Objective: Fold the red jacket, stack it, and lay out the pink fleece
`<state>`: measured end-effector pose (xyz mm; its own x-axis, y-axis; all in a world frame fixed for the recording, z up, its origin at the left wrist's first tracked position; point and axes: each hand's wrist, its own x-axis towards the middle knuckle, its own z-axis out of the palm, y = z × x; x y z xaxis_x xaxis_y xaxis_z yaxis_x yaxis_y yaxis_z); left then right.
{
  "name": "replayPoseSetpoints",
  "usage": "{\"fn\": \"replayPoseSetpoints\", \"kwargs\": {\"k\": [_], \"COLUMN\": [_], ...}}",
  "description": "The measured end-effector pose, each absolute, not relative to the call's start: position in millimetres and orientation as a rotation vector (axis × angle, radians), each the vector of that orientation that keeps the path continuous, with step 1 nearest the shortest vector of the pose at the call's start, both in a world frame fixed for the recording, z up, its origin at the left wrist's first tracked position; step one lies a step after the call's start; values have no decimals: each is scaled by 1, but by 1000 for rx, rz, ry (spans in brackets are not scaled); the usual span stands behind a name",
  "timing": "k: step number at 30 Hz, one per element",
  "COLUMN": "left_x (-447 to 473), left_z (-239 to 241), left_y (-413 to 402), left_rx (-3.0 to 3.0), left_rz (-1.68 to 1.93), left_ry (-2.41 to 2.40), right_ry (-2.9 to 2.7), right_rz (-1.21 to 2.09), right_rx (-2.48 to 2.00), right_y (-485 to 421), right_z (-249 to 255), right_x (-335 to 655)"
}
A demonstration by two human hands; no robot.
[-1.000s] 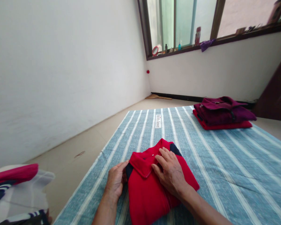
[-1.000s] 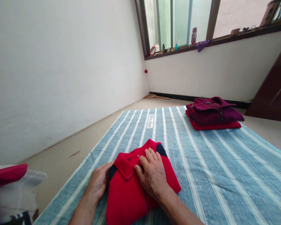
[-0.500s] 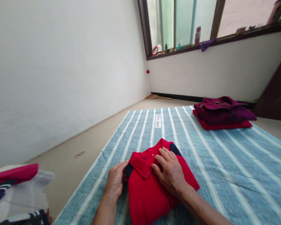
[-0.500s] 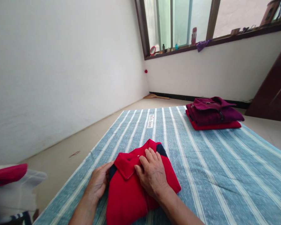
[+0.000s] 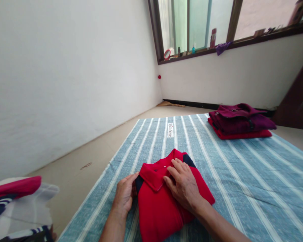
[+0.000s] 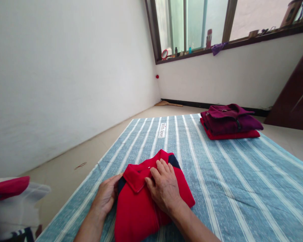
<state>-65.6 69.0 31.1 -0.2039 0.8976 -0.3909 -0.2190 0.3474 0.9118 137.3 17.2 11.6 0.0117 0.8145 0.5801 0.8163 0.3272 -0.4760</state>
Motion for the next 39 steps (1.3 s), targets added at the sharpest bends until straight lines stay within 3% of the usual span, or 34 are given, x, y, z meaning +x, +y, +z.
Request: {"fn": "replayPoseSetpoints", "kwargs": {"k": [39], "left_x": [-66], "left_z": [30], "left_y": [69], "left_rx": [660], "left_rz": [1163], "left_ry": [1413], "right_ry": [-1763], "right_rz": [9], "right_rx": [-1471], "right_y": [17], "right_z": [13], "right_x": [137]}}
